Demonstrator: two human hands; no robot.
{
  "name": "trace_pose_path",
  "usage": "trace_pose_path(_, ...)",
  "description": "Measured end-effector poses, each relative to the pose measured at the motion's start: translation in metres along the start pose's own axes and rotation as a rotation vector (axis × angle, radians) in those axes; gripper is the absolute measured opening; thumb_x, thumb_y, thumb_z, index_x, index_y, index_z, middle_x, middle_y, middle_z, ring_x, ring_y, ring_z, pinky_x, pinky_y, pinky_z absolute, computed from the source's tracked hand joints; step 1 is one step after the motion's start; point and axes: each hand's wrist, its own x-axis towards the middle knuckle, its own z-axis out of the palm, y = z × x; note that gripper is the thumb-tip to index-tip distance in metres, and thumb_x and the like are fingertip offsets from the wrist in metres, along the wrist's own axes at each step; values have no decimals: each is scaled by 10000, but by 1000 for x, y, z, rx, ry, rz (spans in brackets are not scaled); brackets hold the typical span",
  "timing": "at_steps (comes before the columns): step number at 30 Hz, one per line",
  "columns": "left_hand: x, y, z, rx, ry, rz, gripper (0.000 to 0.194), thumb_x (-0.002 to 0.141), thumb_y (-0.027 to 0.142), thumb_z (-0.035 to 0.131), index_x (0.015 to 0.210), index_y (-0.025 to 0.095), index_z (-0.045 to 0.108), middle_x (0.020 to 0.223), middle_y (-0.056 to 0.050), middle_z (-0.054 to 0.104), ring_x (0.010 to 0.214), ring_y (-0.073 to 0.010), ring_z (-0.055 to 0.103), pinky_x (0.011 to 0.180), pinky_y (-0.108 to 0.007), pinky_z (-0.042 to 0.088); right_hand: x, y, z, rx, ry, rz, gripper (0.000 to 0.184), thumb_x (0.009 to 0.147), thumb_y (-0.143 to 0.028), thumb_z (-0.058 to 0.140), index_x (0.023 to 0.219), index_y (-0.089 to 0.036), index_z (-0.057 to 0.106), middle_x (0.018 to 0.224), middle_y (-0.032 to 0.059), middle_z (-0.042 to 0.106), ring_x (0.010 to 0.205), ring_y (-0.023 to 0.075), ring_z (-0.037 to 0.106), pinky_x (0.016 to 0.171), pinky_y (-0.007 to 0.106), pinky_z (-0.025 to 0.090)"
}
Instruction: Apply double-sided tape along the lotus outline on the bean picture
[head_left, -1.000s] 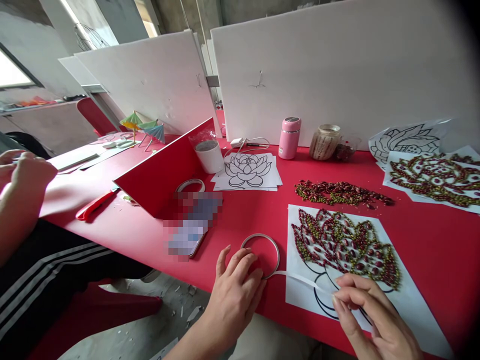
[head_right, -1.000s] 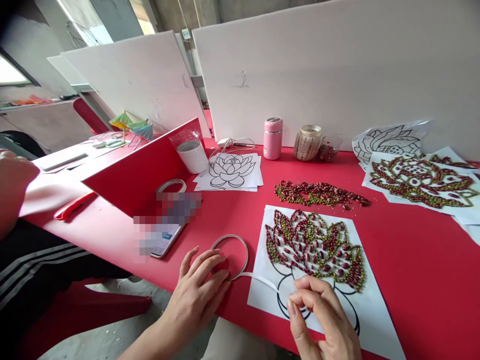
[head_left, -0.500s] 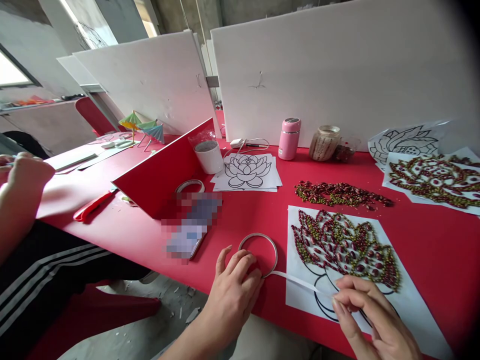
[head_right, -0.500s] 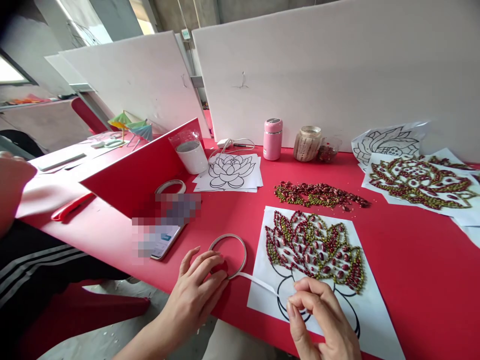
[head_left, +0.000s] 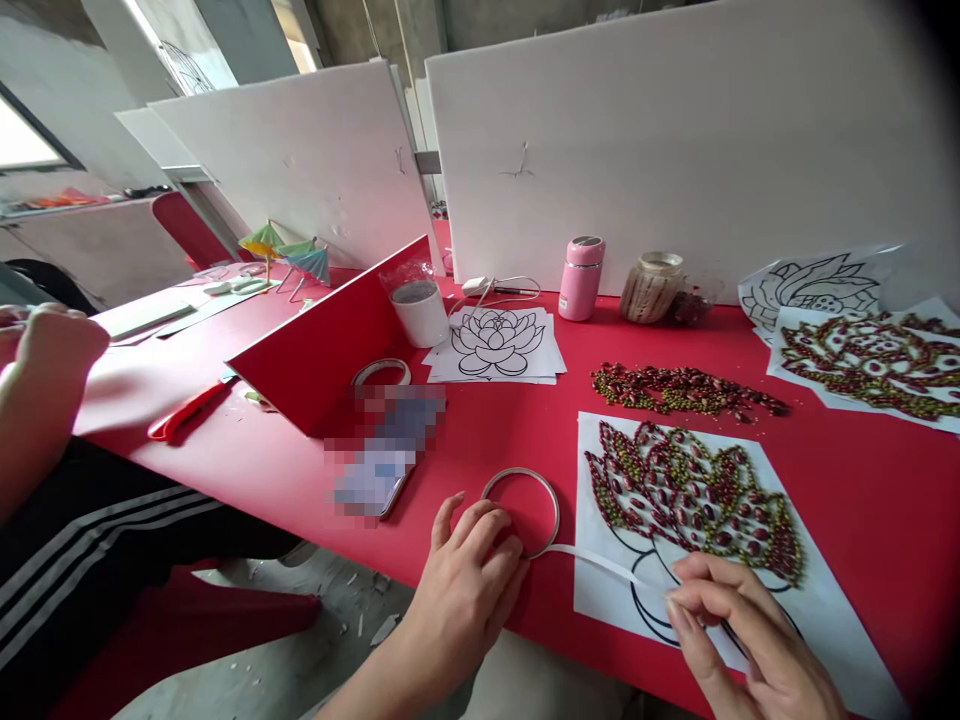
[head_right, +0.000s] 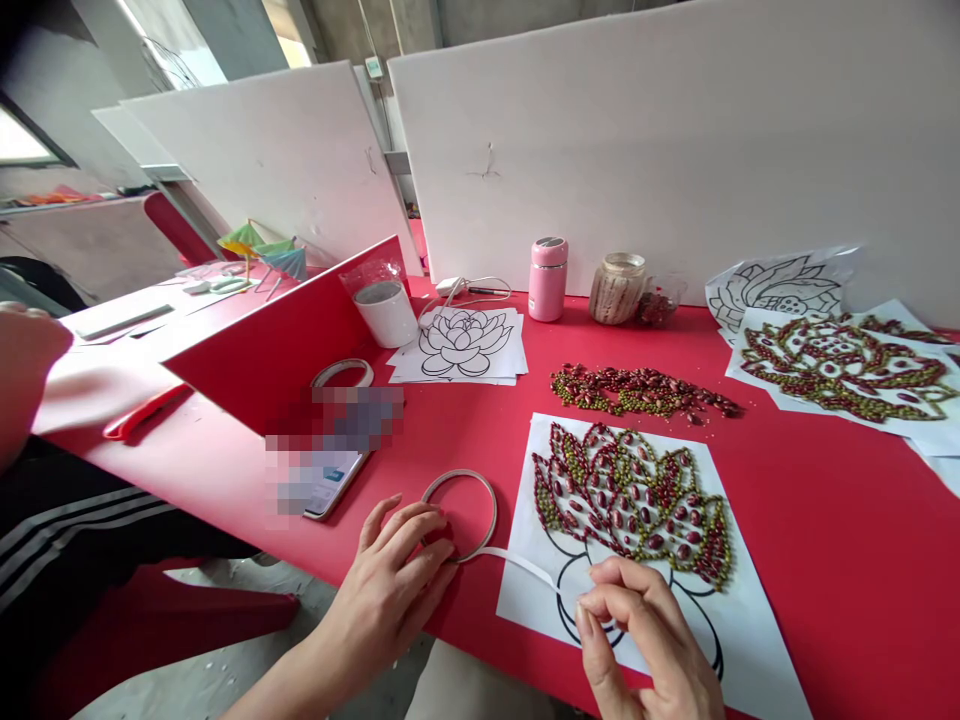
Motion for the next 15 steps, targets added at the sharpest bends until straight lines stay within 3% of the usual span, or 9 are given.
trace_pose_path(8,4,3,0,-24,-18,-11,176,830,149,396,757,198,549,810,-4,591,839,-148,510,882,-371,316,0,-1,-2,39,14,15,123,841,-300,501,776,-217,564,913,57,560,799,157,600,550,184,516)
trace_pose_path(15,3,9,4,-61,24,-57,171,820,115,374,710,186,485,668,15,530,671,-118,474,787,-328,346,-6,-10,3,199,141,164,125,830,-328,534,783,-219,573,899,61,557,844,180,563,573,209,502)
